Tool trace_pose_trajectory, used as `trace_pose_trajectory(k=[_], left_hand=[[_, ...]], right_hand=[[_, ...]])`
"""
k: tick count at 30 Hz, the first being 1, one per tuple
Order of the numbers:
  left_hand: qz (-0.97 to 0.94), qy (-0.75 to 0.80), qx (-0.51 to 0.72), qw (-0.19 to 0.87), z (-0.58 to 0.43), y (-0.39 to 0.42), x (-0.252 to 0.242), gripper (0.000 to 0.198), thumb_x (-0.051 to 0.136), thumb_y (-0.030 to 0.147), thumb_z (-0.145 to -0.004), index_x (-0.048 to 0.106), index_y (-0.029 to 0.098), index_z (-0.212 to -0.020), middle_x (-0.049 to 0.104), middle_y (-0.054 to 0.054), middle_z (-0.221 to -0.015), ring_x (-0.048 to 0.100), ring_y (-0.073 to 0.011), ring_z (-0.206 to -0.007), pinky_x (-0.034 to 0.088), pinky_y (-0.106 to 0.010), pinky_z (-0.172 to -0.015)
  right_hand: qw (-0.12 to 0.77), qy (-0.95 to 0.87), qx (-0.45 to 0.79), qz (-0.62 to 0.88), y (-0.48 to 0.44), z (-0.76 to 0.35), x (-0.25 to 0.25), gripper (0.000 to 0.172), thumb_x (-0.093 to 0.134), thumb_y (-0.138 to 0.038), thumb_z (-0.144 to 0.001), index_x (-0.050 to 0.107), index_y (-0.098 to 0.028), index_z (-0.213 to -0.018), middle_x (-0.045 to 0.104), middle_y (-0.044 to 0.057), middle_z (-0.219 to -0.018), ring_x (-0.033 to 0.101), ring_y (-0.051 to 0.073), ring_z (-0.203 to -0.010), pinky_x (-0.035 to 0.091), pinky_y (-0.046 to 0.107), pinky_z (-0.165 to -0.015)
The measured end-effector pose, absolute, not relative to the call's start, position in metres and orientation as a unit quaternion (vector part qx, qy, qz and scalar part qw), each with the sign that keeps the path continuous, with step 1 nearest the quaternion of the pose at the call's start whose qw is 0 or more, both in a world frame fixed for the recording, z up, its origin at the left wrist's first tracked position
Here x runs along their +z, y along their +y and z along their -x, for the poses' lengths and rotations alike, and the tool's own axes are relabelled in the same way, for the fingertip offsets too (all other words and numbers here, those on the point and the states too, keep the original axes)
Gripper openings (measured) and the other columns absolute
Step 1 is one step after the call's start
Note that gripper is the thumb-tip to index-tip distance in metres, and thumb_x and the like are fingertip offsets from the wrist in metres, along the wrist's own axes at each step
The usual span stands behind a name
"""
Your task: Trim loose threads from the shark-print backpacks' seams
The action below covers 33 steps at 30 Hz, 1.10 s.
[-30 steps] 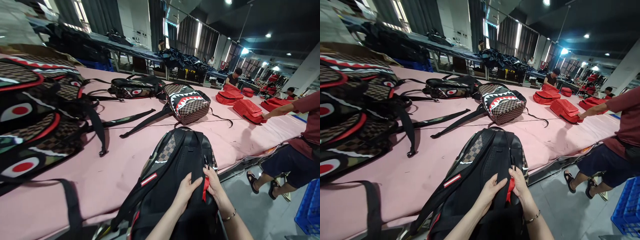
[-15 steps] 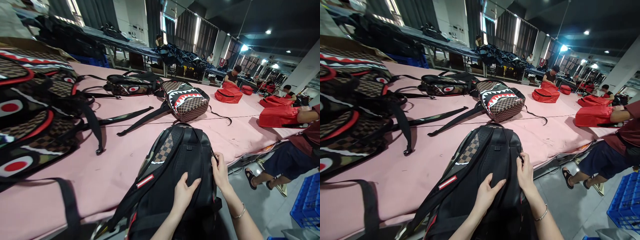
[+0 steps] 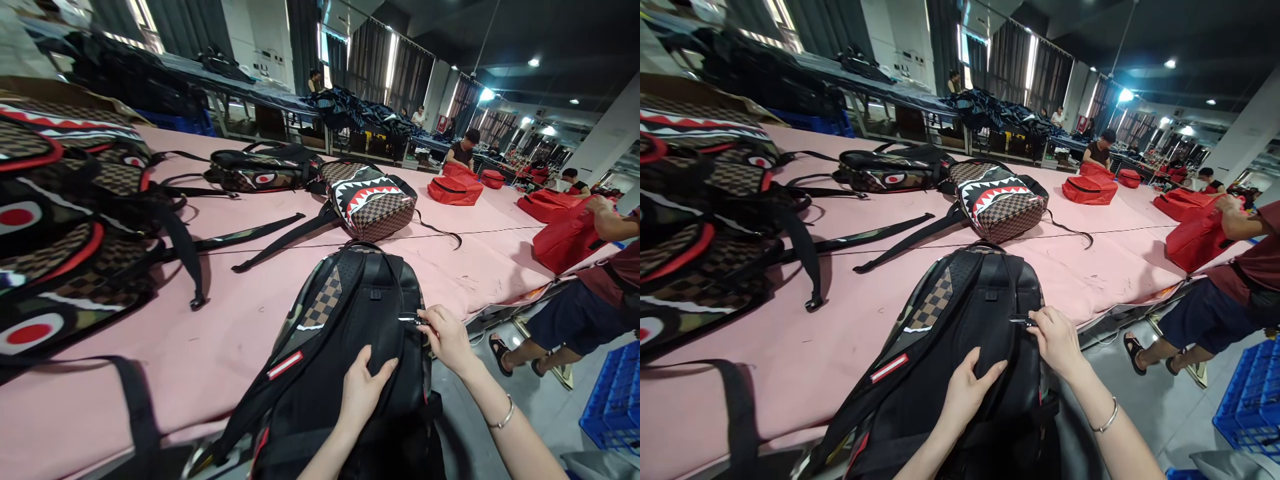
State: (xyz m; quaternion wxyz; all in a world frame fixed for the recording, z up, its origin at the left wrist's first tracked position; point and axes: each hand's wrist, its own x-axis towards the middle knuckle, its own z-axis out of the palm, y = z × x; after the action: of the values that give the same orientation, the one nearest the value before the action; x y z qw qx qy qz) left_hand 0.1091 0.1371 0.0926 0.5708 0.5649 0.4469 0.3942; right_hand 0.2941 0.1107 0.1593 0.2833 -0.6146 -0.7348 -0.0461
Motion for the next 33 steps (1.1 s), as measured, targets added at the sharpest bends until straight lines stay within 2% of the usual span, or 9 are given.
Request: trace_pose_trajectory(k=[5, 9, 13, 18, 22, 26, 28, 30, 33], left_hand=[[-0.562, 0.456, 0.392, 0.568, -0.108, 0.136, 0.093, 0.04, 0.067, 0.045, -0.064, 0.059, 0.016, -0.091, 0.068, -0.006, -0.09, 0.062, -0.0252, -0.086, 0.047, -0.034, -0.078], [-0.536, 0.483, 0.403, 0.562, -0.109, 0.135, 0.092, 0.05, 0.071, 0.046, -0.058, 0.06, 0.013, -0.094, 0.068, -0.009, -0.093, 0.062, -0.0275, -0.089, 0.046, -0.037, -0.083], [-0.537, 0.485, 0.411, 0.555, -0.11, 0.134, 0.091, 0.054, 0.071, 0.046, -0.057, 0.06, 0.01, -0.097, 0.068, -0.011, -0.092, 0.062, -0.0295, -0.09, 0.047, -0.04, -0.084], [-0.526, 0.522, 0.388, 0.548, -0.11, 0.133, 0.089, 0.068, 0.072, 0.048, -0.054, 0.056, 0.008, -0.106, 0.067, -0.014, -0.096, 0.058, -0.0334, -0.101, 0.046, -0.043, -0.087], [-0.508, 0.533, 0.399, 0.547, -0.11, 0.134, 0.088, 0.067, 0.074, 0.045, -0.052, 0.057, 0.008, -0.105, 0.064, -0.017, -0.106, 0.055, -0.0338, -0.106, 0.042, -0.045, -0.094], [-0.497, 0.474, 0.412, 0.598, -0.11, 0.131, 0.096, 0.054, 0.074, 0.044, -0.055, 0.06, 0.012, -0.096, 0.066, -0.012, -0.101, 0.057, -0.0296, -0.101, 0.042, -0.041, -0.093], [-0.464, 0.413, 0.415, 0.665, -0.11, 0.128, 0.099, 0.046, 0.074, 0.044, -0.058, 0.061, 0.015, -0.091, 0.067, -0.008, -0.092, 0.06, -0.0246, -0.092, 0.046, -0.035, -0.085], [-0.386, 0.382, 0.388, 0.745, -0.111, 0.122, 0.098, 0.044, 0.073, 0.047, -0.06, 0.06, 0.016, -0.088, 0.065, -0.003, -0.073, 0.061, -0.0174, -0.07, 0.049, -0.028, -0.065], [-0.269, 0.372, 0.334, 0.823, -0.111, 0.113, 0.091, 0.048, 0.063, 0.06, -0.066, 0.057, 0.016, -0.084, 0.045, 0.006, -0.046, 0.038, -0.0068, -0.039, 0.028, -0.018, -0.038]], right_hand=[[0.261, -0.754, -0.044, 0.601, 0.112, -0.297, 0.172, 0.016, 0.045, -0.023, -0.09, 0.06, -0.018, -0.094, 0.061, 0.007, -0.087, 0.058, 0.019, -0.082, 0.046, 0.03, -0.07], [0.279, -0.742, -0.05, 0.607, 0.114, -0.299, 0.175, 0.016, 0.045, -0.022, -0.089, 0.058, -0.018, -0.098, 0.061, 0.007, -0.089, 0.058, 0.019, -0.084, 0.046, 0.029, -0.071], [0.223, -0.741, -0.081, 0.629, 0.117, -0.296, 0.181, 0.018, 0.045, -0.021, -0.089, 0.057, -0.017, -0.102, 0.061, 0.008, -0.093, 0.058, 0.02, -0.085, 0.045, 0.029, -0.071], [0.171, -0.744, -0.111, 0.636, 0.118, -0.293, 0.191, 0.013, 0.047, -0.019, -0.087, 0.059, -0.019, -0.092, 0.061, 0.007, -0.089, 0.057, 0.019, -0.081, 0.042, 0.027, -0.067], [0.215, -0.738, -0.097, 0.632, 0.117, -0.294, 0.189, 0.013, 0.047, -0.021, -0.088, 0.059, -0.019, -0.091, 0.062, 0.006, -0.088, 0.058, 0.018, -0.082, 0.042, 0.026, -0.069], [0.259, -0.73, -0.06, 0.629, 0.117, -0.295, 0.178, 0.014, 0.046, -0.023, -0.088, 0.058, -0.02, -0.095, 0.062, 0.006, -0.091, 0.058, 0.019, -0.084, 0.044, 0.027, -0.07], [0.276, -0.734, -0.034, 0.62, 0.116, -0.296, 0.173, 0.014, 0.045, -0.023, -0.088, 0.059, -0.02, -0.092, 0.062, 0.006, -0.089, 0.058, 0.019, -0.084, 0.044, 0.028, -0.071], [0.328, -0.723, 0.002, 0.608, 0.115, -0.297, 0.168, 0.014, 0.046, -0.024, -0.088, 0.058, -0.02, -0.093, 0.061, 0.005, -0.086, 0.058, 0.018, -0.081, 0.045, 0.028, -0.072], [0.419, -0.669, 0.066, 0.61, 0.111, -0.299, 0.156, 0.016, 0.049, -0.028, -0.086, 0.057, -0.019, -0.096, 0.061, 0.005, -0.086, 0.058, 0.018, -0.079, 0.045, 0.028, -0.07]])
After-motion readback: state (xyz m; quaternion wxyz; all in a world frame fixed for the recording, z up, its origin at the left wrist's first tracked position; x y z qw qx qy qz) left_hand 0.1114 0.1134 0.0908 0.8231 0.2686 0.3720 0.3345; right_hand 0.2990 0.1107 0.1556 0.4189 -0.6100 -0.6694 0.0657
